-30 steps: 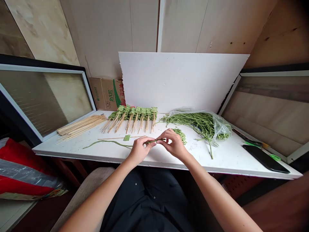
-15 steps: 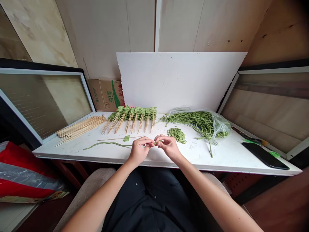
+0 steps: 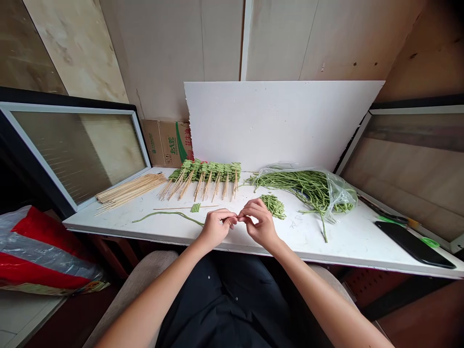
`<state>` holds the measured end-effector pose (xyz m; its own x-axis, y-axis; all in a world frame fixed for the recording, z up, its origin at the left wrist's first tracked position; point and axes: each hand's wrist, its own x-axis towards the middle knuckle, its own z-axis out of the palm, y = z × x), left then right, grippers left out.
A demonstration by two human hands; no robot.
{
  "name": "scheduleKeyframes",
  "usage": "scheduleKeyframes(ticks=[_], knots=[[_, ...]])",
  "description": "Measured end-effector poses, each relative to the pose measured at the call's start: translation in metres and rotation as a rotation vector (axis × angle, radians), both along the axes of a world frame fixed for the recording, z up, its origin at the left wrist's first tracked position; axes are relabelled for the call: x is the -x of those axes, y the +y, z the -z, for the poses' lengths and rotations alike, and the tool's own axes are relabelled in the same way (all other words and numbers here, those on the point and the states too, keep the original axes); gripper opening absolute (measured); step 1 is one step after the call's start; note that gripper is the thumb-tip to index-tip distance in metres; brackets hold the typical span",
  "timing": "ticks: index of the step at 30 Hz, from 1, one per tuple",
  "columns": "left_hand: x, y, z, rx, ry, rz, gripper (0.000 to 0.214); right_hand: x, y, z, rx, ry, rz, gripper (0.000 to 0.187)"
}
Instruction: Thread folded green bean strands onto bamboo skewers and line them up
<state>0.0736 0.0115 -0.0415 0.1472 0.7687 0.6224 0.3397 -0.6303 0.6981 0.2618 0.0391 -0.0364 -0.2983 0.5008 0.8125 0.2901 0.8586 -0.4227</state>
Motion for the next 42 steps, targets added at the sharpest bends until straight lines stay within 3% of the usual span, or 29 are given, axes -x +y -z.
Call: scheduleKeyframes(ticks=[3,7,9,14,18,24,27,33,37,42], knots=[[0.000,0.003,0.004,0.024,-0.095,0.038,0.025,0.007,0.002,0.009,0.209,0.163,-0.045,0.015],[0.004,0.010,0.008,0.114,-0.159,0.135,0.024,0.005,0.015,0.018,0.445,0.320,-0.097,0.026],[0.008,0.013,0.010,0.151,-0.149,0.135,0.026,-0.002,0.024,0.021,0.418,0.234,-0.022,0.027],[0.014,0.019,0.015,0.164,-0.124,0.125,0.033,-0.024,0.045,0.037,0.149,-0.229,0.266,0.019],[0.015,0.020,0.017,0.256,-0.186,0.097,0.039,-0.033,0.049,0.043,0.133,-0.401,0.259,0.014],[0.010,0.016,0.017,0.278,-0.173,0.077,0.038,-0.021,0.026,0.010,0.240,-0.244,0.017,0.045],[0.008,0.016,0.019,0.267,-0.147,0.081,0.041,-0.012,0.015,0.000,0.250,-0.201,-0.067,0.036],[0.029,0.020,0.013,0.237,0.153,0.047,0.013,-0.015,0.019,-0.002,0.270,-0.098,-0.002,0.030],[0.044,0.020,0.002,0.231,0.199,0.006,0.018,-0.022,0.020,-0.007,0.314,-0.122,0.011,0.030],[0.037,0.015,-0.005,0.085,0.185,-0.032,0.020,-0.019,0.014,-0.011,0.148,-0.222,-0.024,0.024]])
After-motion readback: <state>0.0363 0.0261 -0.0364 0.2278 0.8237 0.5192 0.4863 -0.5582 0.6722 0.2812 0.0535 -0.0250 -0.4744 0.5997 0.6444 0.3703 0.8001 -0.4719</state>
